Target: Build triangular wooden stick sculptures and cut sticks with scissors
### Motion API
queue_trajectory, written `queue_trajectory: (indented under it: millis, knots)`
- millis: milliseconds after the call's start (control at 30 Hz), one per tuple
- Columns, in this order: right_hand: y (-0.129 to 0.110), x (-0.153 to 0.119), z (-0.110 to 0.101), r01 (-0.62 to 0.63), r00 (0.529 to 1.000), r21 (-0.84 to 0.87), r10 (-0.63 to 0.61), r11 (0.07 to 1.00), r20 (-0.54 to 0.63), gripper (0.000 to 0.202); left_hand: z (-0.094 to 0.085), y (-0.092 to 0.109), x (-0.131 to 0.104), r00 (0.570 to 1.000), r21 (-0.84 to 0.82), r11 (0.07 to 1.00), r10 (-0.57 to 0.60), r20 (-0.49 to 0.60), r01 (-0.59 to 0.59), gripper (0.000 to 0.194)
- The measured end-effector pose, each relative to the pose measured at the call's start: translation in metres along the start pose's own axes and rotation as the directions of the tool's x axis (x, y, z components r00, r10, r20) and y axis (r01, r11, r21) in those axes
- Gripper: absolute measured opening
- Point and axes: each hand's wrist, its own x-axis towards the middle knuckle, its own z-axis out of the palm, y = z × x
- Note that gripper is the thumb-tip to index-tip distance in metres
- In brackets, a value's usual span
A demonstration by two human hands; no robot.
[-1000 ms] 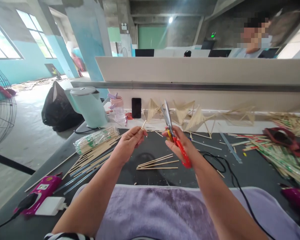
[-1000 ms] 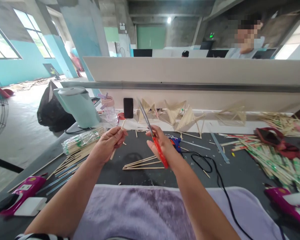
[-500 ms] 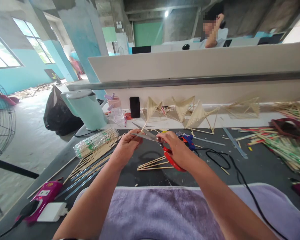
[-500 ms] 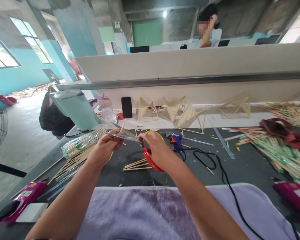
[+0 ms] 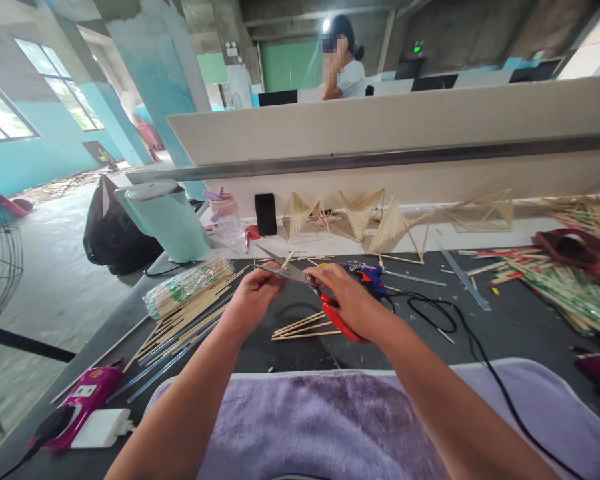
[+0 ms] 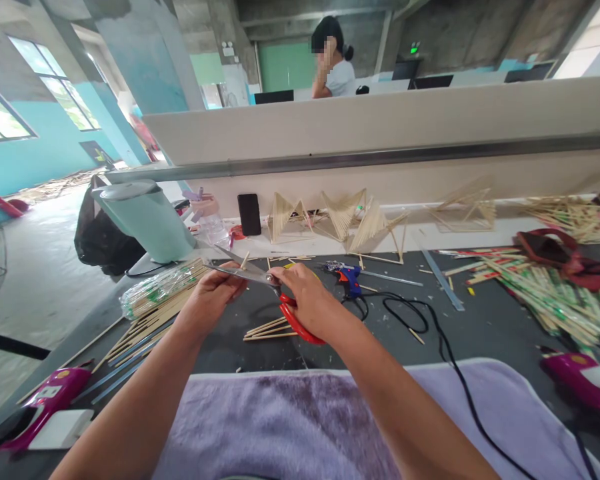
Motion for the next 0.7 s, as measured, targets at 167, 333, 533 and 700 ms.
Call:
queue_trajectory:
  millis: [167,333,533,700]
  knots:
    - [0.0,-0.002,-0.001,-0.002,1.0,0.01,0.002,1.0,0.001,0.06,-0.001,-0.003,0.001,1.0,-0.006,1.0,-0.014,-0.002,0.014,0.022]
    - [0.007,-0.004,-0.004,0.008,0.999,0.03,-0.01,1.0,0.044,0.061,-0.003,-0.006,0.001,1.0,0.04,0.999,0.004,0.025,-0.005,0.019]
    - [0.009,-0.005,-0.003,0.018,0.998,0.047,-0.021,0.999,0.051,0.059,-0.001,-0.008,0.0,0.999,-0.005,1.0,-0.024,0.028,0.024,0.021]
    - [0.004,-0.005,-0.004,-0.002,0.999,0.047,0.001,0.999,0.034,0.058,-0.001,-0.007,0.002,0.998,-0.019,0.998,-0.063,0.016,0.063,0.018]
